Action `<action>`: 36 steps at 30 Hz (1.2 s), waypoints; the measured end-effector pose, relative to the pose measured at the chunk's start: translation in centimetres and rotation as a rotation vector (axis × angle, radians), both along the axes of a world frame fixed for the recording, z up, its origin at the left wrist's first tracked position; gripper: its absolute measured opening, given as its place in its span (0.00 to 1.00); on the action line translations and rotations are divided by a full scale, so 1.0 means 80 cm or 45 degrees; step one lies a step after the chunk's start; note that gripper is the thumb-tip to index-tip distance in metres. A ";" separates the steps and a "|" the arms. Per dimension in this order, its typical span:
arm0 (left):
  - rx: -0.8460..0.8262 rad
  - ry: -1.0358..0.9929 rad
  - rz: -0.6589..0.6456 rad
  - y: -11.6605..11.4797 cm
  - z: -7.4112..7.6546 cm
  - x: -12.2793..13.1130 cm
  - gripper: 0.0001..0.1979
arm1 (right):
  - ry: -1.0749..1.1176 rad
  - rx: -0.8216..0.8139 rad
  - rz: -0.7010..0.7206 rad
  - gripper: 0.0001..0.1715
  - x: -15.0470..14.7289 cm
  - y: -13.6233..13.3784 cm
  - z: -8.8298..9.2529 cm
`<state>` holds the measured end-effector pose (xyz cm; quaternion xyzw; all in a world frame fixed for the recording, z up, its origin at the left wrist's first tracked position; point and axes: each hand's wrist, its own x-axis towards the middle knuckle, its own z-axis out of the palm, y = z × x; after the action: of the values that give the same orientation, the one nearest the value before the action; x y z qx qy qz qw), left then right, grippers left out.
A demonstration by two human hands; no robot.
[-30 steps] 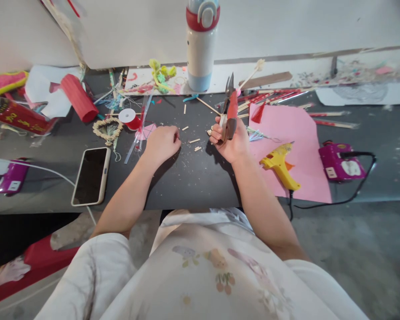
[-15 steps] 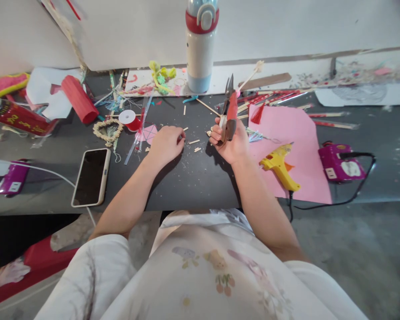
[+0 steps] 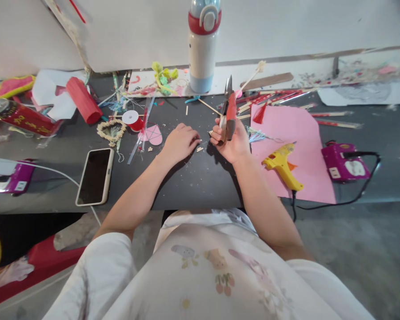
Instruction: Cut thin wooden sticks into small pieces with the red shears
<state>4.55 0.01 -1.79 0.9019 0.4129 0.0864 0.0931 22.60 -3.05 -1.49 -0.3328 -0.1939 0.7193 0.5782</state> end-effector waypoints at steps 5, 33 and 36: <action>0.023 0.069 0.053 -0.005 0.001 0.011 0.13 | 0.008 0.035 0.021 0.20 0.000 0.000 -0.001; -0.547 -0.785 0.115 -0.004 0.011 -0.020 0.16 | 0.091 -0.036 0.005 0.18 0.001 0.001 0.000; -0.734 -0.973 0.119 -0.005 0.014 -0.020 0.18 | 0.069 -0.046 0.004 0.19 0.000 0.000 0.003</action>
<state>2.97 -0.40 -0.65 0.7235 0.3963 0.2979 0.4803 22.60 -3.07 -1.24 -0.3231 -0.1657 0.7324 0.5760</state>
